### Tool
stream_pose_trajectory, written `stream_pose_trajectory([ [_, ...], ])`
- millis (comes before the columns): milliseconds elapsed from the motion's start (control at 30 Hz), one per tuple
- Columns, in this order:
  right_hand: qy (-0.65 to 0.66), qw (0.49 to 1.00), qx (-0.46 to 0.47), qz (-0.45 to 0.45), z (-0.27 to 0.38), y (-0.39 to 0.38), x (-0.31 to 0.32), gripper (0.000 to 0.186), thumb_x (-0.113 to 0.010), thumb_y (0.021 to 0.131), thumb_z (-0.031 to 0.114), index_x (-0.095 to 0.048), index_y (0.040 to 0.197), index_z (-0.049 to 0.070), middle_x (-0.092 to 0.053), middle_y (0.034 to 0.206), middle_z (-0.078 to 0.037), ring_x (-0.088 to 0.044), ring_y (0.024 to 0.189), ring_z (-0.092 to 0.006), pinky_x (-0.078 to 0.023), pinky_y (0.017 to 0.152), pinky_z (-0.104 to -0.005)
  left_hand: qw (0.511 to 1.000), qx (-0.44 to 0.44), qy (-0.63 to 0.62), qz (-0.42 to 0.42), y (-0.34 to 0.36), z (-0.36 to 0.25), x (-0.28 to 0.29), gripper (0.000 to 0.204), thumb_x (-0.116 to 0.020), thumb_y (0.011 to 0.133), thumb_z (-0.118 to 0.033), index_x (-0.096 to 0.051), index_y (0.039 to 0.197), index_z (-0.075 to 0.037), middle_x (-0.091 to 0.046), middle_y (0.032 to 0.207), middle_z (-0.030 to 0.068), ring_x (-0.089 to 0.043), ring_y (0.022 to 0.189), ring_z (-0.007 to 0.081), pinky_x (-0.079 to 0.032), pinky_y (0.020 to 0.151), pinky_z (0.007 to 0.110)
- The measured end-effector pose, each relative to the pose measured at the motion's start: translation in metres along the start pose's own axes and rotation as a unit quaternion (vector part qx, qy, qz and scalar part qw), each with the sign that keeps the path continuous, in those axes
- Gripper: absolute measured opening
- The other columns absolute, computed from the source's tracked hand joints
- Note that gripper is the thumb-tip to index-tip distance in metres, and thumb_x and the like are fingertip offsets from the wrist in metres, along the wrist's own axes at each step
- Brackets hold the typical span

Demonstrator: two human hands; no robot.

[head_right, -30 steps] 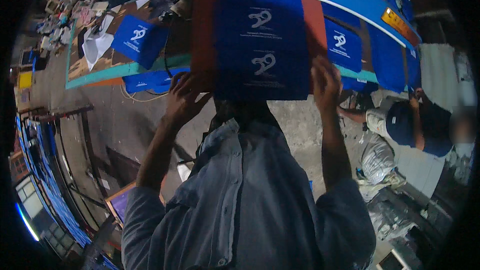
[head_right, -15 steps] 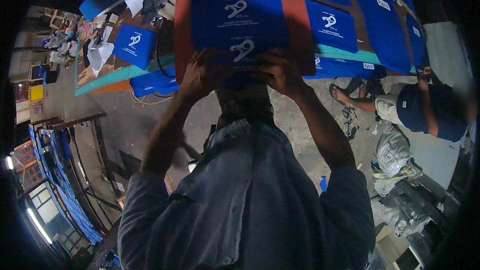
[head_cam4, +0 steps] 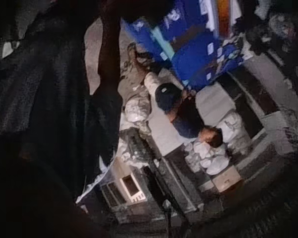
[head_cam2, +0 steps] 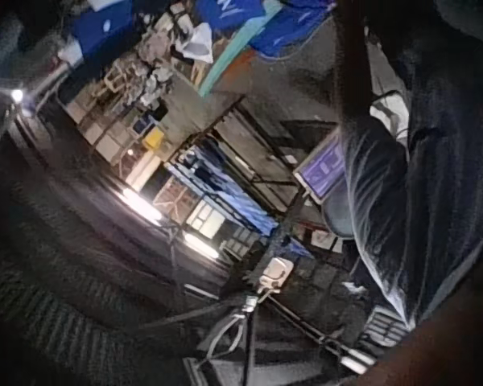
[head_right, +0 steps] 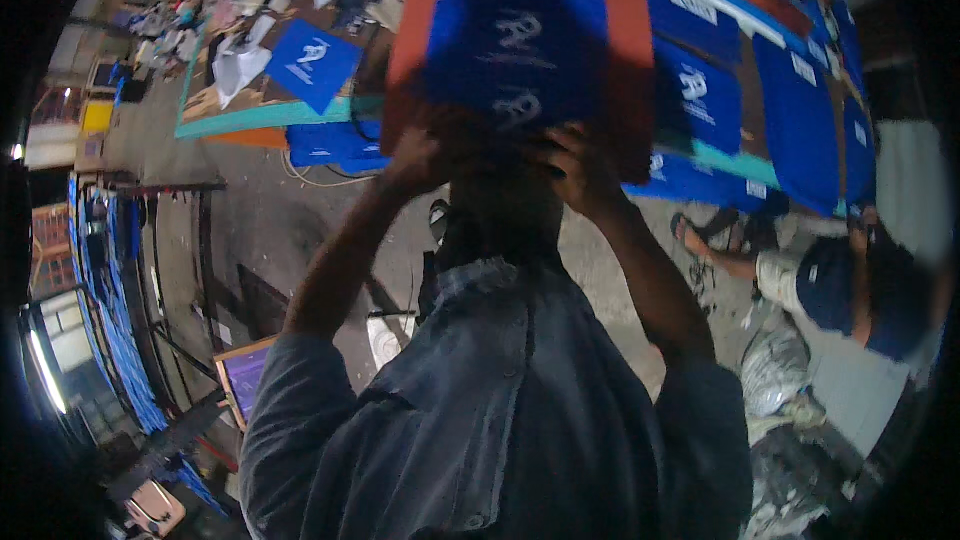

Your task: The person places a white sheet onto a heat press, closes the press, and then removes the sheet. They then place a blue printed sheet onto a red board, align it, and press it again. The person repeats this process with additional blue sheets, stacking them on the board.

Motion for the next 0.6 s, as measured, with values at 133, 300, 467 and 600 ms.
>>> stream_pose_trajectory([
  [133, 0.061, 0.997, -0.057, 0.001, 0.019, 0.010, 0.014, 0.037, -0.084, 0.080, 0.017, -0.075, 0.115, 0.010, -0.069, 0.120, -0.012, -0.064, 0.113, -0.0310, -0.051, 0.098, -0.0389, 0.991, 0.113, -0.068, 0.040, -0.008, 0.017, 0.012, 0.032, -0.078, 0.083, -0.037, -0.076, 0.108, -0.017, -0.068, 0.122, 0.0082, -0.062, 0.116, 0.0307, -0.047, 0.100, 0.047],
  [300, 0.215, 0.954, -0.184, -0.095, 0.083, 0.054, 0.009, 0.031, -0.077, 0.089, 0.013, -0.070, 0.118, 0.002, -0.069, 0.116, -0.012, -0.066, 0.105, -0.0230, -0.051, 0.094, -0.0351, 0.951, 0.146, -0.112, -0.249, -0.065, 0.061, 0.106, 0.028, -0.082, 0.082, -0.028, -0.076, 0.104, -0.012, -0.070, 0.115, 0.0087, -0.066, 0.105, 0.0296, -0.052, 0.091, 0.042],
  [467, 0.481, 0.819, -0.309, -0.055, 0.159, 0.179, -0.138, 0.035, -0.075, 0.092, 0.016, -0.066, 0.123, 0.001, -0.066, 0.122, -0.011, -0.063, 0.110, -0.0196, -0.051, 0.095, -0.0354, 0.822, 0.342, -0.257, -0.377, -0.204, 0.206, 0.167, 0.025, -0.078, 0.091, -0.022, -0.074, 0.106, -0.004, -0.072, 0.101, 0.0070, -0.068, 0.093, 0.0202, -0.053, 0.082, 0.034],
  [600, 0.504, 0.784, -0.297, -0.206, 0.106, 0.348, -0.232, 0.042, -0.076, 0.092, 0.021, -0.063, 0.126, 0.000, -0.064, 0.123, -0.012, -0.063, 0.111, -0.0209, -0.051, 0.097, -0.0348, 0.760, 0.435, -0.264, -0.404, -0.286, 0.301, 0.219, 0.025, -0.069, 0.098, -0.021, -0.072, 0.107, 0.002, -0.073, 0.100, 0.0089, -0.066, 0.093, 0.0159, -0.050, 0.085, 0.032],
])
Point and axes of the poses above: each hand's wrist, its own y-axis towards the middle knuckle, its own x-axis out of the back of the hand, z = x × y, the point moved 8 cm from there along y, towards the middle knuckle
